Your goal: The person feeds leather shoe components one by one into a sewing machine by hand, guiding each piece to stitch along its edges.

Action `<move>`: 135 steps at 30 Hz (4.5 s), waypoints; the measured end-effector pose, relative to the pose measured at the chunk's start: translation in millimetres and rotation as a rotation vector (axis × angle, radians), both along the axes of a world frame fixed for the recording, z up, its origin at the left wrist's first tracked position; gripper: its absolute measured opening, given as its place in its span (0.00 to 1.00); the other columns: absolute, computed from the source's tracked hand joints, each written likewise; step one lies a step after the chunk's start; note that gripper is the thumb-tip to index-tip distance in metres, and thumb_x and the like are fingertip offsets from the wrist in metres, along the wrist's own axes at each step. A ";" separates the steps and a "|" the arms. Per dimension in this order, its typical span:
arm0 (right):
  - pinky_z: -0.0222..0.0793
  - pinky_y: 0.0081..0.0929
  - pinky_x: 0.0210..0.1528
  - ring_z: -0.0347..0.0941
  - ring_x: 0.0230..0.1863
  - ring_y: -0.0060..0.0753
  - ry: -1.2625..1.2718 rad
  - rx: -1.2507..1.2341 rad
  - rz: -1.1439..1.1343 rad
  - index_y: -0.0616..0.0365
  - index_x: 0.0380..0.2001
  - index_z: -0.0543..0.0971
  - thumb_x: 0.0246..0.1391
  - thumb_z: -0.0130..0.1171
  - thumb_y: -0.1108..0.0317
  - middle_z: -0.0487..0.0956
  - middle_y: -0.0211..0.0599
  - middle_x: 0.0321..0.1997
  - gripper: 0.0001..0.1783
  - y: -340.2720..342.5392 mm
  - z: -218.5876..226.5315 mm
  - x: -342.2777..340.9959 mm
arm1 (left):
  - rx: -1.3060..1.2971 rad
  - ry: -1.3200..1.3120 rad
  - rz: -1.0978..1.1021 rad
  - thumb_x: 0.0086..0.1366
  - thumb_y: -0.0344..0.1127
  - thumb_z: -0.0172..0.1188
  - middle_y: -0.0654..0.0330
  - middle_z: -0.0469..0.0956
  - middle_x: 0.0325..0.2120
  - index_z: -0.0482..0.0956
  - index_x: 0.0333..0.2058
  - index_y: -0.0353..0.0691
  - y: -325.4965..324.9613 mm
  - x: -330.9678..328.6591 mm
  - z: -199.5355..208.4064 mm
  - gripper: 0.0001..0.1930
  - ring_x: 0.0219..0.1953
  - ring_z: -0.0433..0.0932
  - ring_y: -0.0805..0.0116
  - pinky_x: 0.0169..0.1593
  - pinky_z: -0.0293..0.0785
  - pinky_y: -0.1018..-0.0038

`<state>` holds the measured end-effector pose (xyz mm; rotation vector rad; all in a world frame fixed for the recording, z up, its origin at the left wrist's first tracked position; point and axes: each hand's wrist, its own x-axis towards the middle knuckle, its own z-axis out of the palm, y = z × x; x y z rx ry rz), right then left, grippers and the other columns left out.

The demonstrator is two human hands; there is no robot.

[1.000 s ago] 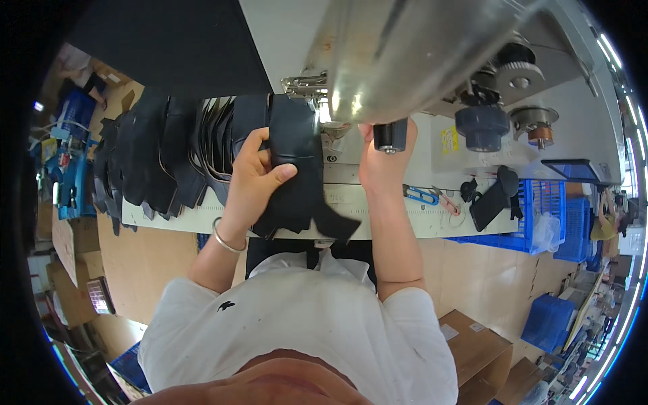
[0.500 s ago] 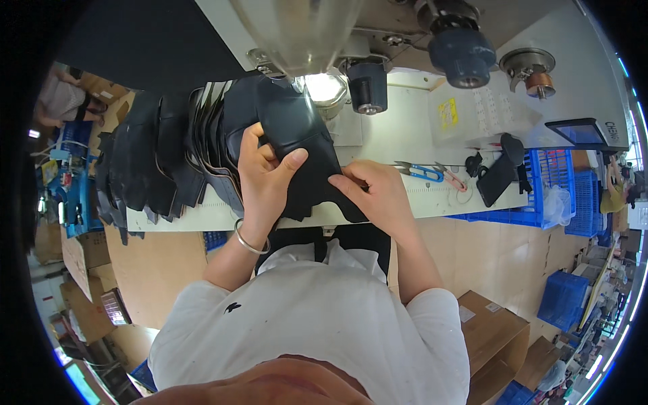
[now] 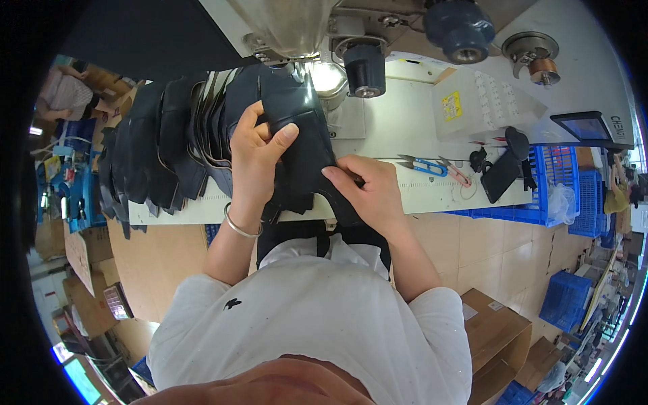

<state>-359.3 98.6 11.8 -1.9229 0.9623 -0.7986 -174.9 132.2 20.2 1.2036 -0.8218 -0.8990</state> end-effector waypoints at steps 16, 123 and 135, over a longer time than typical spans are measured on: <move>0.54 0.21 0.20 0.57 0.16 0.21 -0.158 -0.080 -0.106 0.64 0.22 0.75 0.54 0.64 0.67 0.66 0.34 0.13 0.13 -1.4 -2.6 31.2 | 0.030 0.073 -0.110 0.58 0.36 0.67 0.61 0.80 0.23 0.64 0.53 0.24 -24.0 27.3 0.2 0.30 0.22 0.75 0.81 0.23 0.67 0.87; 0.70 0.24 0.40 0.75 0.34 0.29 -0.012 -0.183 -0.391 0.61 0.47 0.76 0.57 0.56 0.76 0.80 0.39 0.36 0.13 2.9 -94.4 -27.8 | 0.015 0.263 -0.196 0.70 0.36 0.51 0.52 0.79 0.22 0.69 0.37 0.32 -5.9 -19.2 4.2 0.11 0.10 0.69 0.77 0.11 0.60 0.83; 0.69 0.24 0.32 0.74 0.28 0.32 0.157 -0.431 -0.330 0.62 0.39 0.78 0.56 0.57 0.75 0.79 0.39 0.30 0.07 8.6 -110.0 -31.8 | 0.081 0.208 -0.285 0.67 0.38 0.55 0.52 0.79 0.21 0.72 0.36 0.33 -12.5 6.9 10.5 0.12 0.09 0.68 0.76 0.09 0.57 0.83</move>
